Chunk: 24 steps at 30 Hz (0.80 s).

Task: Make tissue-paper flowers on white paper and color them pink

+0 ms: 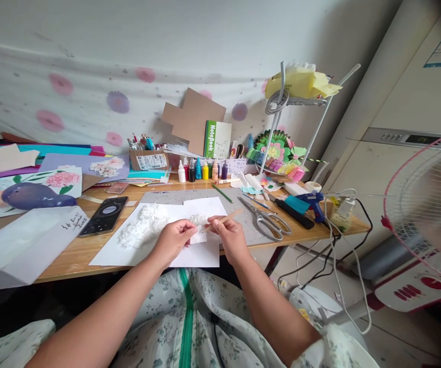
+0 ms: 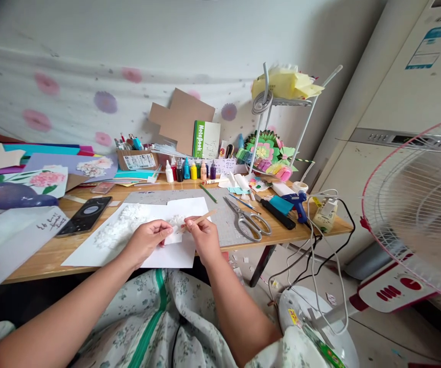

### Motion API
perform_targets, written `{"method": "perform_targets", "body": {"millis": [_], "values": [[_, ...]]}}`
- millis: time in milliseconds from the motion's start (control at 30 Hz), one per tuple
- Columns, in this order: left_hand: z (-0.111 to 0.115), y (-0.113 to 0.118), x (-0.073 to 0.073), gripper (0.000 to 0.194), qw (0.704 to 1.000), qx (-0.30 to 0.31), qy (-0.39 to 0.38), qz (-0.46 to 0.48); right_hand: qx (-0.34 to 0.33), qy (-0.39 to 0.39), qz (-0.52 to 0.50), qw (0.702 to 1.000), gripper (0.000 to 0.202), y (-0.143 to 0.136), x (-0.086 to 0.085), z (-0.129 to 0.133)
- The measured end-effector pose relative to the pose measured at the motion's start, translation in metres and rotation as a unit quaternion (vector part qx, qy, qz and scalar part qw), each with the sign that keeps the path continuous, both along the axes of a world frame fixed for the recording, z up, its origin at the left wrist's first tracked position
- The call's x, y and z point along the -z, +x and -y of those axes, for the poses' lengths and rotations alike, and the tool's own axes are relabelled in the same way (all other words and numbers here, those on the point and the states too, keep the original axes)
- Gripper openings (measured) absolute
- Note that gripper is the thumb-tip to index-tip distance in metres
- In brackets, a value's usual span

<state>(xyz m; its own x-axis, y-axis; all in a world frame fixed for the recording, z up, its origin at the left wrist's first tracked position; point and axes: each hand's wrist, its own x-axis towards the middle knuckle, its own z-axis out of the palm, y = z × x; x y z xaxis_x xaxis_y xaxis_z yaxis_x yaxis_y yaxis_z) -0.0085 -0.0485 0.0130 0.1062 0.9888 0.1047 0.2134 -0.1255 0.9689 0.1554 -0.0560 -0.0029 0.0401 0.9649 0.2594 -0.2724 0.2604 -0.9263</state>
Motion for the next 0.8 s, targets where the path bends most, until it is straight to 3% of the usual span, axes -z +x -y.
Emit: {"method": "perform_targets", "body": {"millis": [200,400,533,800], "values": [[-0.0003,0.0006,0.0012,0.032,1.000,0.014,-0.025,0.007,0.014,-0.013,0.019,1.000,0.029,-0.0036,0.0006,-0.0008],[0.0022,-0.0042,0.0005,0.046,0.994,0.086,-0.053,0.046,0.040,-0.023,0.010,0.999,0.028,-0.0037,0.0040,-0.0033],[0.0013,-0.0060,0.0028,0.042,0.992,0.095,-0.048,0.062,0.023,-0.020,-0.033,0.999,0.029,-0.0028,0.0050,-0.0024],[-0.0003,-0.0074,0.0053,0.039,0.992,0.081,-0.047,0.082,0.057,0.086,0.002,0.995,0.020,-0.0016,0.0000,0.0047]]}}
